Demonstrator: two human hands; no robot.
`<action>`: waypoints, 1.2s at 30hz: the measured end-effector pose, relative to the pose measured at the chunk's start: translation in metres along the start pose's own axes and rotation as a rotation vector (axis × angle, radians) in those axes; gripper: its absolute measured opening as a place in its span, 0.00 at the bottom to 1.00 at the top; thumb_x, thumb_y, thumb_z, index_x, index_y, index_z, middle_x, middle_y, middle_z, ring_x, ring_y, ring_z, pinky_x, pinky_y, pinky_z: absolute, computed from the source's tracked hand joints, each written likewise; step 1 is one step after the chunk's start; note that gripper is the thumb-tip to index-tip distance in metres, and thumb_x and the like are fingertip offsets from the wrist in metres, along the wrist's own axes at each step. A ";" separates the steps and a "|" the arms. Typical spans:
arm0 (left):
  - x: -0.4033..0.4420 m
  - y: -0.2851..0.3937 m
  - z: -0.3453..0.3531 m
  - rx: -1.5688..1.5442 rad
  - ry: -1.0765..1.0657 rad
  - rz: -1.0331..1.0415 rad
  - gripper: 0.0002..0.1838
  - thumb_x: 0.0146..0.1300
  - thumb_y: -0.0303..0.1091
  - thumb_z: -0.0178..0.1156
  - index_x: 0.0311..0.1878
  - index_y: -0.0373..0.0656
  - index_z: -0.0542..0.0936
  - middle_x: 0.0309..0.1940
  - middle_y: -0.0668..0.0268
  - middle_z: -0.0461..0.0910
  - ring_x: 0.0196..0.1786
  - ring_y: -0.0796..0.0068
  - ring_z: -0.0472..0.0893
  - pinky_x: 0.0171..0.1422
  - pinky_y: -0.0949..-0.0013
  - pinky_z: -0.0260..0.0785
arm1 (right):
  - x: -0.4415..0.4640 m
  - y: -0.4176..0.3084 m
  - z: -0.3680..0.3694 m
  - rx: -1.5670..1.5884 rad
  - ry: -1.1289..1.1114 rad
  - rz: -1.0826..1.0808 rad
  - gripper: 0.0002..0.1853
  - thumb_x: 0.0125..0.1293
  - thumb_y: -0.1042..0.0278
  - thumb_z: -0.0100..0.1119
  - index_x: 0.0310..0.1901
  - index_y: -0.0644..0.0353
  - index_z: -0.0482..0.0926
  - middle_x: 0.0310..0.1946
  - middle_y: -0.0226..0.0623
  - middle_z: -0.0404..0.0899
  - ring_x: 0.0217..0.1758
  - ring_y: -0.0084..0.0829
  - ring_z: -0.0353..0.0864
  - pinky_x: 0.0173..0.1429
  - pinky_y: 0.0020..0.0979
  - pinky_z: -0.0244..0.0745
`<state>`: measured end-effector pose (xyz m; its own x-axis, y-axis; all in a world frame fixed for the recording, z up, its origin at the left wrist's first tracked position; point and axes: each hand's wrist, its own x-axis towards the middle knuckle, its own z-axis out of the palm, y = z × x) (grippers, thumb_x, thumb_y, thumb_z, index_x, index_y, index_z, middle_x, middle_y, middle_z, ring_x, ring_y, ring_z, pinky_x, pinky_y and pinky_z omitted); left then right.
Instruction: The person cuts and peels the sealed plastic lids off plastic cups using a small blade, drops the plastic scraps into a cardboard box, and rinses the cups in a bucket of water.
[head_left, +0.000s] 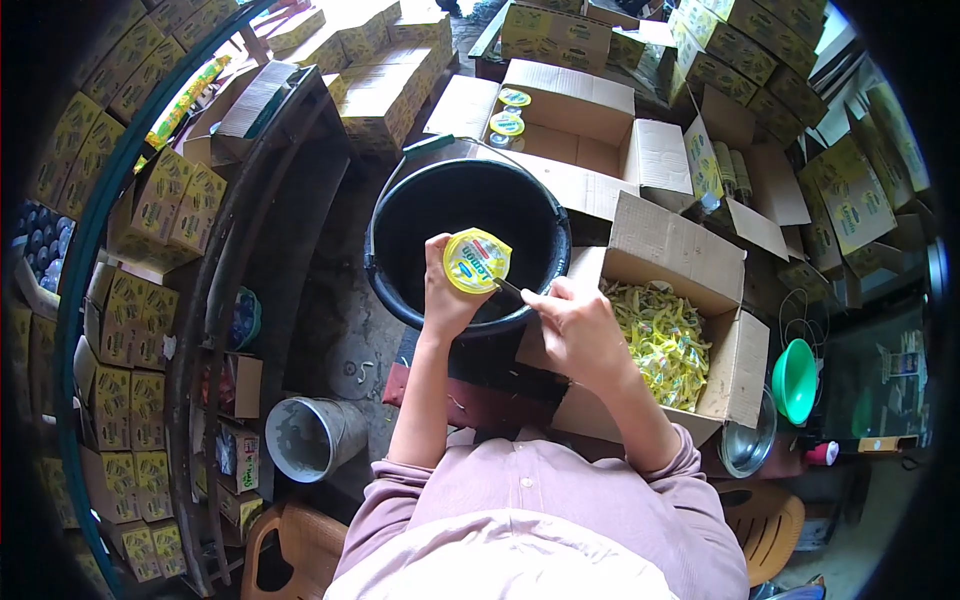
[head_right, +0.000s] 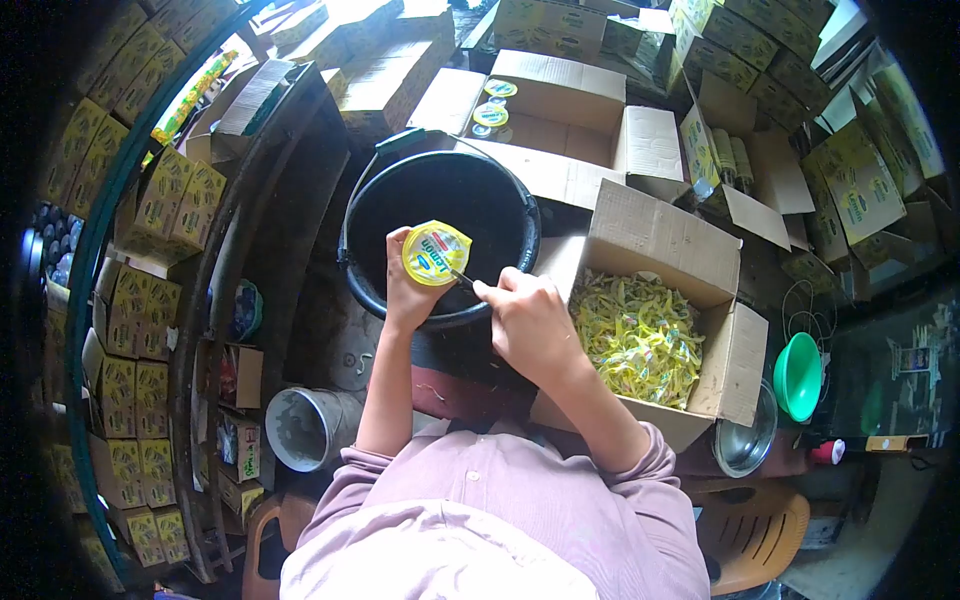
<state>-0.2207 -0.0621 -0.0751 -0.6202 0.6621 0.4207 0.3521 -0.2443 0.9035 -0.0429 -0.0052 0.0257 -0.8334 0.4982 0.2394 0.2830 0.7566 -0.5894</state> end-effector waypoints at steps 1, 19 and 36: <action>0.000 0.000 -0.001 -0.031 -0.024 -0.022 0.39 0.32 0.24 0.74 0.50 0.42 0.62 0.42 0.62 0.72 0.46 0.71 0.75 0.53 0.70 0.68 | 0.001 0.001 -0.005 0.019 -0.009 0.015 0.17 0.48 0.80 0.54 0.42 0.62 0.79 0.26 0.41 0.71 0.32 0.41 0.73 0.39 0.38 0.68; 0.005 0.018 -0.007 -0.182 -0.272 -0.195 0.35 0.35 0.27 0.73 0.51 0.42 0.67 0.45 0.65 0.73 0.50 0.75 0.74 0.57 0.71 0.68 | 0.055 0.033 0.000 -0.083 0.000 -0.444 0.16 0.49 0.81 0.55 0.38 0.50 0.82 0.27 0.35 0.72 0.30 0.32 0.72 0.43 0.32 0.64; 0.004 0.018 -0.006 -0.176 -0.310 -0.226 0.38 0.35 0.27 0.74 0.52 0.44 0.66 0.46 0.66 0.73 0.50 0.74 0.73 0.58 0.71 0.67 | 0.056 0.043 0.001 -0.178 -0.038 -0.473 0.17 0.49 0.80 0.55 0.39 0.48 0.82 0.28 0.34 0.72 0.33 0.34 0.73 0.42 0.32 0.65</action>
<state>-0.2209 -0.0681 -0.0563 -0.4186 0.8880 0.1904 0.0899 -0.1682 0.9817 -0.0781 0.0544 0.0129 -0.9056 0.0702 0.4182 -0.0557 0.9580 -0.2814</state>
